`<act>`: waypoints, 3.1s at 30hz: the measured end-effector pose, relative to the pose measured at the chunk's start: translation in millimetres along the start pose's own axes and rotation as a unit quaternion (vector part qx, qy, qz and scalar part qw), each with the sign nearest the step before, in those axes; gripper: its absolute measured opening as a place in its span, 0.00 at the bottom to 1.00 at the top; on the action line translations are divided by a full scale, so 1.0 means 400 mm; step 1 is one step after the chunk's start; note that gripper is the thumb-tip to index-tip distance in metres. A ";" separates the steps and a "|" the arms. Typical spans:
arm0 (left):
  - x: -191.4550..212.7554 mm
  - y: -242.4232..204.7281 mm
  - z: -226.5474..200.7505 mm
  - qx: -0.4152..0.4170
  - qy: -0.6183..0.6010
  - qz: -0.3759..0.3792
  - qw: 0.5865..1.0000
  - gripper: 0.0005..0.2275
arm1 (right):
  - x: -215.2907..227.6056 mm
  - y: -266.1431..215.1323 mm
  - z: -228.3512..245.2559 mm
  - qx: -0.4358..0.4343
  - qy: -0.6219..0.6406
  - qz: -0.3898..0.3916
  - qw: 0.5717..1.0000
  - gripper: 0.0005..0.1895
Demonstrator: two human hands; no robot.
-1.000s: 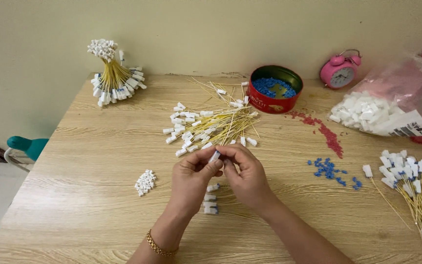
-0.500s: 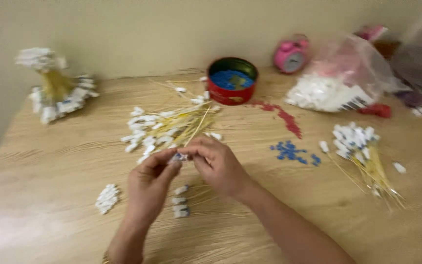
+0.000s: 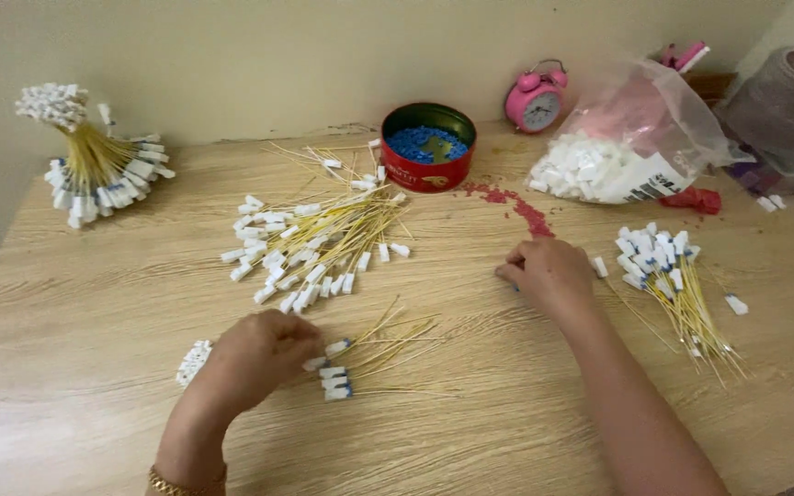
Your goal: Manual assembly of small wire connectors by hand at a workstation.
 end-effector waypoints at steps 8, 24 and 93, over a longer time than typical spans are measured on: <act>-0.013 0.066 0.105 -0.008 0.072 -0.320 0.945 0.13 | -0.068 0.045 -0.042 0.068 -0.031 -0.039 0.996 0.15; -0.051 0.122 0.137 -0.041 0.145 -0.412 0.899 0.07 | -0.094 -0.014 0.225 0.133 0.725 0.264 0.622 0.08; -0.031 0.006 -0.011 -0.012 -0.047 0.079 0.996 0.15 | 0.012 0.019 -0.048 0.033 0.075 -0.056 0.995 0.11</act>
Point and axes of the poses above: each hand's wrist, its own y-axis towards the middle knuckle, its own x-axis out of the back of the hand, z = x × y, the point moved 4 cm from there along y, towards the middle knuckle, and after that the axes turned 9 degrees about y, right-handed, at the moved point
